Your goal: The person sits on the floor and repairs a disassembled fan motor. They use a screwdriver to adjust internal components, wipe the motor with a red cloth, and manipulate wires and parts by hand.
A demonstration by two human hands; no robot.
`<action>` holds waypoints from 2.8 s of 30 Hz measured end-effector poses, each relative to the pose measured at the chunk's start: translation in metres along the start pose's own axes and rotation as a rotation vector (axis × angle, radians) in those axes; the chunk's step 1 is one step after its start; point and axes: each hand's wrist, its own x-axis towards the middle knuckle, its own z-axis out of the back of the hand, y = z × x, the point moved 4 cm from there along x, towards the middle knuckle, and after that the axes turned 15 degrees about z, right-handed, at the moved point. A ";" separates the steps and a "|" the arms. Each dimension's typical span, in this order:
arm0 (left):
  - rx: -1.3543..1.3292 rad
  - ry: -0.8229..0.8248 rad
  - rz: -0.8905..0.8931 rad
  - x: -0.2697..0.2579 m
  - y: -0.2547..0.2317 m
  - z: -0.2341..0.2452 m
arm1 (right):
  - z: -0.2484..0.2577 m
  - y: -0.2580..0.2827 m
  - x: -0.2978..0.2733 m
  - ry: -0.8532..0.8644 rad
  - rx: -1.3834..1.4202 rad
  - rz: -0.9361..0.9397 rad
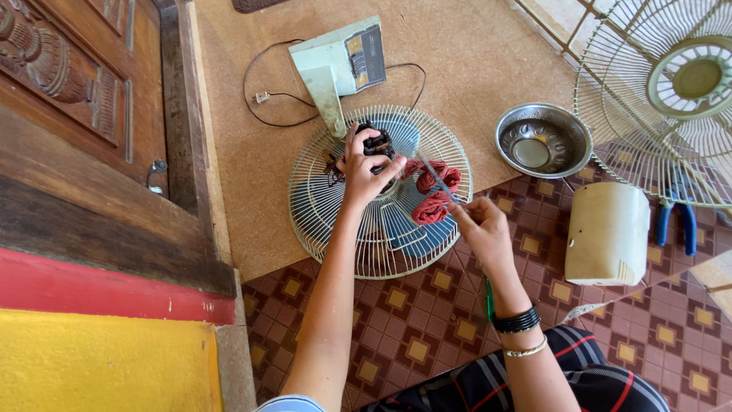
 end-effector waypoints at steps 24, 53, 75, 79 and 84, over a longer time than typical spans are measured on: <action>0.341 0.436 -0.307 -0.148 -0.101 -0.123 | 0.081 -0.128 -0.020 -0.338 -0.705 0.081; -0.072 -0.103 -0.101 -0.006 -0.009 0.048 | -0.004 0.011 -0.022 -0.129 -0.262 0.381; -0.129 -0.045 -0.215 0.005 0.007 0.048 | -0.050 -0.015 -0.024 -0.190 -0.287 0.141; -0.370 0.021 -0.159 0.003 0.030 0.038 | -0.051 0.022 -0.028 -0.158 -0.289 0.170; -0.319 0.092 -0.082 0.001 0.051 0.026 | -0.055 0.080 -0.030 -0.080 -0.497 0.524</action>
